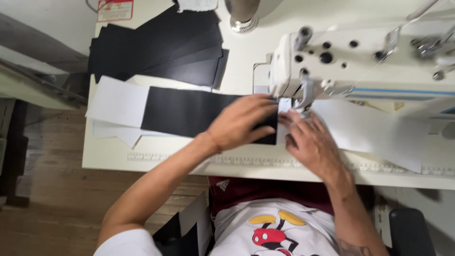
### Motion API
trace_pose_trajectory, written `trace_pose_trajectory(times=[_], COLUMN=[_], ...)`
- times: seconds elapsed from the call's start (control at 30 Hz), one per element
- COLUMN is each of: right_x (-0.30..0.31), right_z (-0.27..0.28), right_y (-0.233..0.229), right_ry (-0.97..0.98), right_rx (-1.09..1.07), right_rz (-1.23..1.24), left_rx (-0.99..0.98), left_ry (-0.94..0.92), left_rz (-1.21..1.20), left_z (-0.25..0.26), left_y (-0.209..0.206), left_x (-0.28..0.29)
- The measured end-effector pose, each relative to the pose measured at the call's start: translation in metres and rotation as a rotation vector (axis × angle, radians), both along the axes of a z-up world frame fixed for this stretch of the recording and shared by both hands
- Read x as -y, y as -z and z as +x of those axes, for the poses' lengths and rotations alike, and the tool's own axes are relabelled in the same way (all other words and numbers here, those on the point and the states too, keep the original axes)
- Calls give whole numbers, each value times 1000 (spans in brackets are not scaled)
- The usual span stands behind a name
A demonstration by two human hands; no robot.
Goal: Preparing leather strips by aligning them with templates and trimming with scissors at a sewing station
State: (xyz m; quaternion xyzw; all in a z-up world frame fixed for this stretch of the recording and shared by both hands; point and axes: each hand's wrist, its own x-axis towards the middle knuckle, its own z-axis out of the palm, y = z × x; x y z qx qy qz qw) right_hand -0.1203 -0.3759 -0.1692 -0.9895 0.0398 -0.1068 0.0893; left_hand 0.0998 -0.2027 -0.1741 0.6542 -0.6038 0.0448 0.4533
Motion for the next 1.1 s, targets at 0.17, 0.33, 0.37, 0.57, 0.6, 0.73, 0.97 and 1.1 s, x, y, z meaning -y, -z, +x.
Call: trace_pose_trajectory(times=[0.17,0.33,0.37,0.57,0.6,0.73,0.97,1.1], right_x=[15,-2,-7,-18,-19,-15,-23,42], right_z=[-9,-6,-4,-8,-11,-15,-67,-147], right_y=[12,10,14,5,7,14,-60,-50], right_ry=[-44,102,139,189,187,169,107,229], right_rx=[-21,-36,-46,-106,-110,-50,229,255], right_rz=[74,186,199,124,127,71,108,-33], left_rx=[320,331,310,213,210,210,186,216], left_ry=[36,-21,-51,-91,-91,-84,12,9], left_rz=[209,210,214,249,253,269,345,360], left_z=[-30,-34,-36,-40,-42,-40,-38,-33], left_y=[42,46,49,61,62,60,40,34], left_x=[-7,-9,-11,-5,-8,-5,-11,-5])
